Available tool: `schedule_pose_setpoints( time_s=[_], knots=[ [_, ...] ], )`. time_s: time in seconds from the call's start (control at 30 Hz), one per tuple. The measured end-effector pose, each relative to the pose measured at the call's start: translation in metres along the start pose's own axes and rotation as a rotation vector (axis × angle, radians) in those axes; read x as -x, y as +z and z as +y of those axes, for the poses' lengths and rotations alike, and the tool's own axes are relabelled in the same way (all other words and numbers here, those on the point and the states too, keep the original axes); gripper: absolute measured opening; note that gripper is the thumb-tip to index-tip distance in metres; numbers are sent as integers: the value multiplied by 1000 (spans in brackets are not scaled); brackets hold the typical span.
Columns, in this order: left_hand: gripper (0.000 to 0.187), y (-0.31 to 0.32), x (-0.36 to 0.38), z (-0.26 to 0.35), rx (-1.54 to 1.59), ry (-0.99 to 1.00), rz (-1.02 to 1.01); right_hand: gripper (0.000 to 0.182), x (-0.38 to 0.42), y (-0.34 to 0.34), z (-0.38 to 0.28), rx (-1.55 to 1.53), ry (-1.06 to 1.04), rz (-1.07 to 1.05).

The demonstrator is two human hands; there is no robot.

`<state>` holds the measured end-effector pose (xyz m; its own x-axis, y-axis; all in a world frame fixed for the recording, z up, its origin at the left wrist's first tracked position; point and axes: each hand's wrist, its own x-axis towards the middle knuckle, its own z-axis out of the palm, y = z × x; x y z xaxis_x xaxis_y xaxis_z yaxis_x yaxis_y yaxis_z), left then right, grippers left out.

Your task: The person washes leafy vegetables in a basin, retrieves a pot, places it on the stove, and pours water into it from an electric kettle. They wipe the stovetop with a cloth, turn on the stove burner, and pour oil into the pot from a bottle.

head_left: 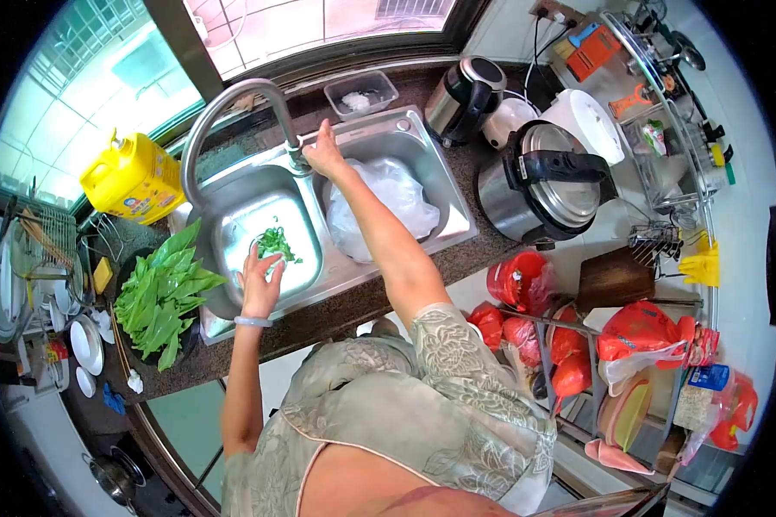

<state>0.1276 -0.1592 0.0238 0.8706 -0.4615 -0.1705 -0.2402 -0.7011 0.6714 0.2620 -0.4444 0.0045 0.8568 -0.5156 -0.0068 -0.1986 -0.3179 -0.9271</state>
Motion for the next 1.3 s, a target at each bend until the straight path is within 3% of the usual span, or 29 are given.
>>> schedule_pose_setpoints(
  time_s=[0.07, 0.1, 0.13, 0.23, 0.27, 0.33, 0.37, 0.43, 0.47, 0.5, 0.57, 0.6, 0.67, 0.73, 0.77, 0.9, 0.97, 1.03, 1.1, 1.17, 1.23, 1.3],
  knots=[
    [44, 3, 4, 25, 32, 109, 50, 94, 1, -21, -2, 234, -137, -129],
    [54, 1, 6, 39, 72, 215, 102, 91, 8, -31, -5, 343, -223, -36],
    [66, -8, 8, 53, 81, 182, -47, 82, 16, -46, -15, 271, -275, 38],
    [61, -35, 5, 71, 374, 191, -446, 50, 45, -99, -26, -5, -359, 281],
    [61, -39, -2, 63, 373, 198, -432, 43, 54, -122, -24, -39, -352, 373],
    [60, -36, -9, 42, 1058, -265, -586, 36, 66, -167, -9, 11, -357, 611],
    [60, -28, -5, 46, 1062, -265, -571, 35, 65, -186, 1, 90, -374, 763],
    [59, -12, 3, 55, -659, -80, 168, 38, 52, -214, 13, 190, -288, 939],
    [60, -10, 4, 55, -803, 155, 249, 40, 38, -227, 21, 156, -297, 952],
    [60, -4, 3, 54, -806, 135, 259, 41, 25, -236, 30, 122, -301, 954],
    [56, 6, 14, 55, -62, 125, 146, 46, -3, -248, 47, -87, -210, 833],
    [49, 9, 20, 45, 17, 120, 114, 44, 0, -247, 24, -15, -223, 966],
    [40, 13, 39, 37, -83, 41, 104, 43, -6, -258, 12, -88, -209, 738],
    [37, 17, 64, 26, -136, -24, 123, 41, -17, -256, 32, -326, -200, 713],
    [35, 19, 80, 19, -128, -54, 139, 39, -9, -259, 17, -304, -93, 668],
    [29, 14, 140, 23, -131, -179, 312, 40, -45, -266, 66, -76, -204, 805],
    [28, 17, 164, 17, -71, -196, 454, 45, -55, -260, 73, -324, -187, 797],
    [28, 19, 190, 12, -12, -274, 528, 47, -52, -259, 55, -238, -247, 915],
    [28, 26, 212, 9, 0, -353, 565, 49, -47, -267, 39, -303, -90, 922],
    [29, 30, 229, 6, 4, -447, 557, 44, -36, -270, 26, -467, -124, 909],
    [29, 37, 243, 8, 38, -488, 558, 37, 2, -265, 3, -568, -291, 768],
    [29, 39, 260, 2, -4, -493, 534, 33, 31, -262, -11, -542, -319, 710]
  ],
)
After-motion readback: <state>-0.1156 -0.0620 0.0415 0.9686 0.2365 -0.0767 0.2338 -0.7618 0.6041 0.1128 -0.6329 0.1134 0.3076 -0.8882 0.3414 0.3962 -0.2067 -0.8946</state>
